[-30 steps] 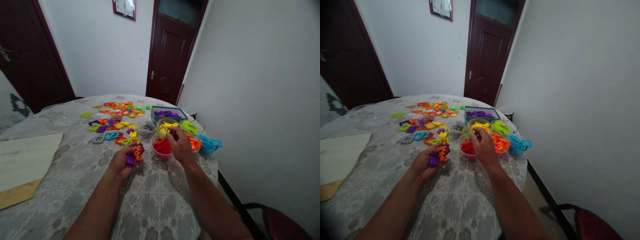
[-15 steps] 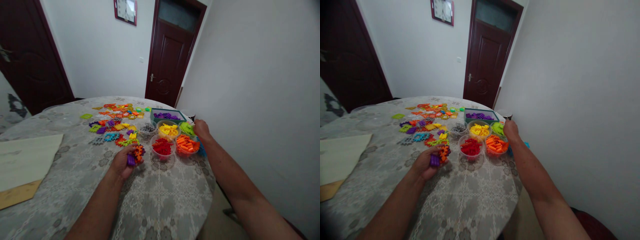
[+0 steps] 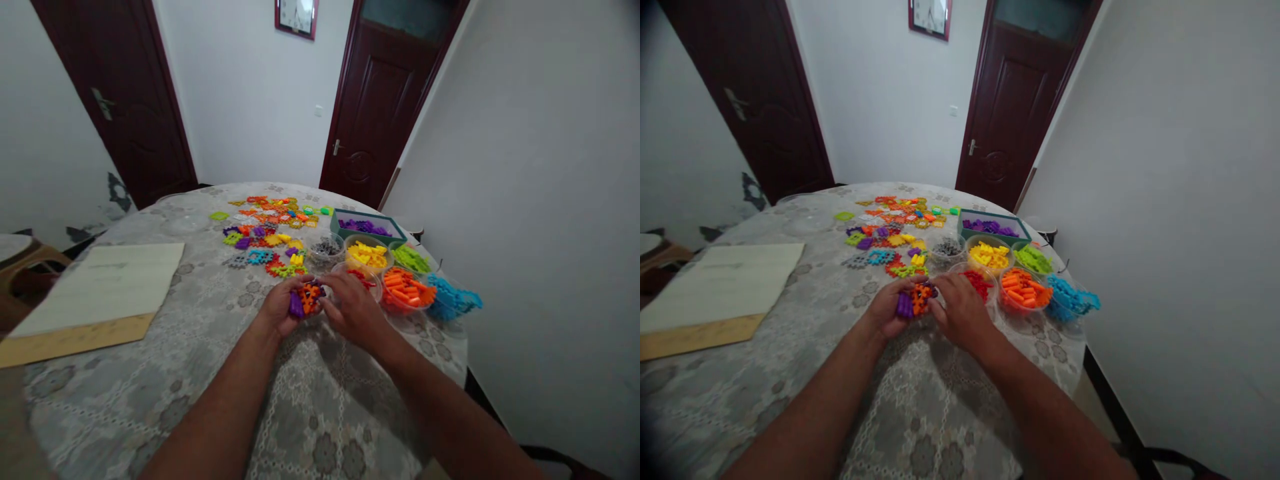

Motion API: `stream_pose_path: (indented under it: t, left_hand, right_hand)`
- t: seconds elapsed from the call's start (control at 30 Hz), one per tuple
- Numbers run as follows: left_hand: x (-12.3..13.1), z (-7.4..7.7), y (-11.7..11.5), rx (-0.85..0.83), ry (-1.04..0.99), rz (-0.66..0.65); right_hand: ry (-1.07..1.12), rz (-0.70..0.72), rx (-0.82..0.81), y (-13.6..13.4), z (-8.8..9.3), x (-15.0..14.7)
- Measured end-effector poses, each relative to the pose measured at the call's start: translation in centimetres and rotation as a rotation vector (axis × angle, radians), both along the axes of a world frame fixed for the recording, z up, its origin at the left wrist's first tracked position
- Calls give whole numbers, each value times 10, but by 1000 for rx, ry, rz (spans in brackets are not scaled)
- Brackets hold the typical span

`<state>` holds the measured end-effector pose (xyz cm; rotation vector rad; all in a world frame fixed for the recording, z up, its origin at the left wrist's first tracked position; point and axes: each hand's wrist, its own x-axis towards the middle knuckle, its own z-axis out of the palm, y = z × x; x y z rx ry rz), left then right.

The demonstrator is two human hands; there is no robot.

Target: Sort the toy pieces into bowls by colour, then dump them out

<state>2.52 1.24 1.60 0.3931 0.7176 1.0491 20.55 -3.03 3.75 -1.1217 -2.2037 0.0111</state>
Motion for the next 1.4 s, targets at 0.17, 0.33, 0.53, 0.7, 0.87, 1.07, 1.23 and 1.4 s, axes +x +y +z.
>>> stream_pose_path:
  t: [0.17, 0.33, 0.53, 0.7, 0.87, 1.07, 1.23, 1.4]
  left_hand:
    - [3, -11, 4, 68, -82, -18]
    - [6, -11, 5, 31, -66, -13]
    - [7, 0, 4, -34, -133, -73]
    - [3, 7, 2, -90, -80, -76]
    - [1, 9, 0, -94, -36, -67]
    - [0, 4, 0, -53, 15, -39]
    - [-1, 5, 0, -86, 51, 9]
    - [-1, 7, 0, -73, 58, 24]
  right_hand:
    - [-8, -36, -19, -1, -17, -23]
    - [-19, -67, -51, -4, -18, -28]
    - [223, -48, -51, -2, -22, -37]
    - [472, -27, -85, 3, -21, -33]
    - [623, -41, -139, 4, -16, -24]
    - [765, -45, -157, 6, -14, -12]
    - [684, -299, 18, 17, 5, 49]
    - [344, -694, 321, 23, 6, 124]
